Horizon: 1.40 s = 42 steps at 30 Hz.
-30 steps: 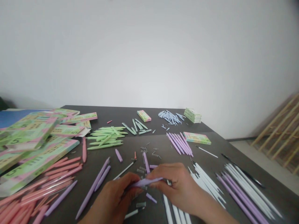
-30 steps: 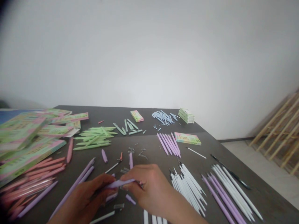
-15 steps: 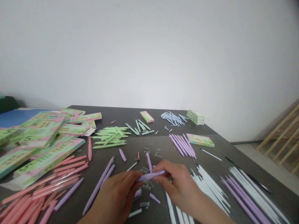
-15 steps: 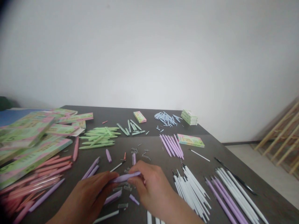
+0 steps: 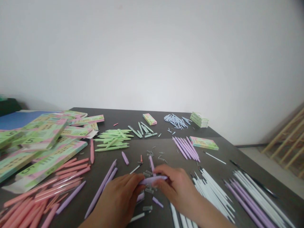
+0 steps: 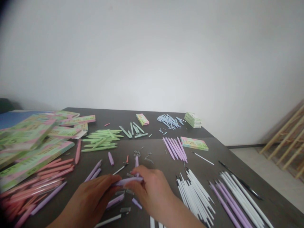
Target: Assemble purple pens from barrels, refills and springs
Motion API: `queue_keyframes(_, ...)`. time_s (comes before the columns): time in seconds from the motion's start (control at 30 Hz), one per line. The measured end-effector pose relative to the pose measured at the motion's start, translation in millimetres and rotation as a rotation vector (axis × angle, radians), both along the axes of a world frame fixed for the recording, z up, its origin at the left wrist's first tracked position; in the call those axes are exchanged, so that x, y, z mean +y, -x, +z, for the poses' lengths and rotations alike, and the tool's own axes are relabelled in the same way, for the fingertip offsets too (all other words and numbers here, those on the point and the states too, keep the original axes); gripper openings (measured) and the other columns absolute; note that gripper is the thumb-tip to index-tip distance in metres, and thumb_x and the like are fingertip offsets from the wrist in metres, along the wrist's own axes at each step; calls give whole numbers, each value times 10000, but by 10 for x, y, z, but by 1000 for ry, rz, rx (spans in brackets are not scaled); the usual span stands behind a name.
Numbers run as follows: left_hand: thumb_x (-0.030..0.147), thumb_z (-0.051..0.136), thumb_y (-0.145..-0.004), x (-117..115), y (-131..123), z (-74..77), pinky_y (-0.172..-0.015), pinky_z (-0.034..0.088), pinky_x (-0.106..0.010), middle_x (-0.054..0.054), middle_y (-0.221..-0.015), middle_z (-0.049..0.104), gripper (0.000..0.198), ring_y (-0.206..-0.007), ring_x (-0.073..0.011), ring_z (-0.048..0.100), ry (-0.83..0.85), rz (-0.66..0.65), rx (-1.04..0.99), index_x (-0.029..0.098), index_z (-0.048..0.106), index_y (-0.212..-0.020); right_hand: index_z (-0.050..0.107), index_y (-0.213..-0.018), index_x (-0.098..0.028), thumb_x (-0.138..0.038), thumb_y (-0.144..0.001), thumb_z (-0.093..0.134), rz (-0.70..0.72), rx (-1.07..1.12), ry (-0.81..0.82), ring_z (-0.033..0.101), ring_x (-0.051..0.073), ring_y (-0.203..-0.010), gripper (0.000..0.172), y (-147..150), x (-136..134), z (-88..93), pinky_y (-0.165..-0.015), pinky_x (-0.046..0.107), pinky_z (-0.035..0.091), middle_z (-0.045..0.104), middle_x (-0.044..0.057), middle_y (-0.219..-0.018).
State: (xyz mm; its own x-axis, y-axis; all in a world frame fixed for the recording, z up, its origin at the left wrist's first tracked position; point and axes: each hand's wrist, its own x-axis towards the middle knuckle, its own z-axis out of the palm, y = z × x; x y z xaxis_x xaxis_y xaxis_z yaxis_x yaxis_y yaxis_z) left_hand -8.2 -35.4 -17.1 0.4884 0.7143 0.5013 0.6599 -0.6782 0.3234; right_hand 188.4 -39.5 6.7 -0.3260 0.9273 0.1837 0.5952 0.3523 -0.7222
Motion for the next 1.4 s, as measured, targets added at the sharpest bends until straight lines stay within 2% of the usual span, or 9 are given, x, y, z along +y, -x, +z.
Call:
queue_keyframes(0.2,155,448,-836,-3,7,-5,-545,462,-242,-5,-703,665,136,-609,-152,629,14,6,25,216,557,-890,616,-677,-172,-316,-875,442,-22,-24,14,467,95,-450,301,5,10,-35,-449,205,293,549,-11,-509)
queue_keyframes(0.37,164,449,-844,-3,21,-19,-574,478,-264,-14,-743,673,133,-641,-162,636,1,19,33,215,545,-919,605,-948,-198,-277,-800,568,22,56,1,480,97,-484,172,2,14,-36,-448,194,297,585,-28,-592)
queue_keyframes(0.5,165,445,-851,5,31,-19,-583,481,-269,-12,-749,670,128,-657,-164,634,23,10,59,221,540,-916,603,-674,-175,-329,-877,450,-33,-42,-43,476,99,-444,298,-1,13,-40,-450,210,293,543,-12,-499)
queue_keyframes(0.63,155,442,-848,3,33,-12,-589,480,-251,-17,-752,672,152,-658,-155,636,16,23,56,220,549,-934,607,-929,-194,-288,-811,561,25,9,-66,534,113,-539,157,-1,9,-52,-491,202,335,620,-7,-644)
queue_keyframes(0.77,161,448,-842,1,23,4,-586,479,-256,-19,-736,668,136,-649,-157,631,3,6,62,212,564,-894,601,-657,-177,-325,-884,437,-34,-54,-62,478,100,-447,317,-6,15,-65,-455,215,302,541,-16,-497)
queue_keyframes(0.93,137,435,-847,20,31,-3,-596,474,-268,-22,-757,664,153,-668,-162,625,19,23,76,207,552,-917,621,-938,-213,-238,-801,567,61,35,-102,552,121,-609,150,5,-6,-26,-556,211,368,641,-6,-718)
queue_keyframes(1.17,68,497,-787,50,116,-20,-638,435,-322,-10,-751,668,218,-665,-176,572,-169,-35,125,212,577,-929,602,-689,-172,-257,-857,459,-23,16,-1,482,107,-516,236,98,-13,-103,-480,206,311,543,-4,-562)
queue_keyframes(1.3,206,587,-777,136,184,82,-900,372,-411,-24,-1066,644,270,-1000,-230,541,-150,85,-215,279,590,-1037,525,-672,-160,-480,-844,438,-34,393,355,459,88,-406,373,165,62,-223,-405,188,327,515,-16,-499)
queue_keyframes(1.4,420,461,-834,172,180,222,-954,361,-441,-74,-1191,573,377,-1133,-263,485,307,110,-899,251,499,-1169,499,-736,-151,-587,-752,513,73,735,606,487,87,-373,437,254,76,-305,-366,177,342,582,14,-538)
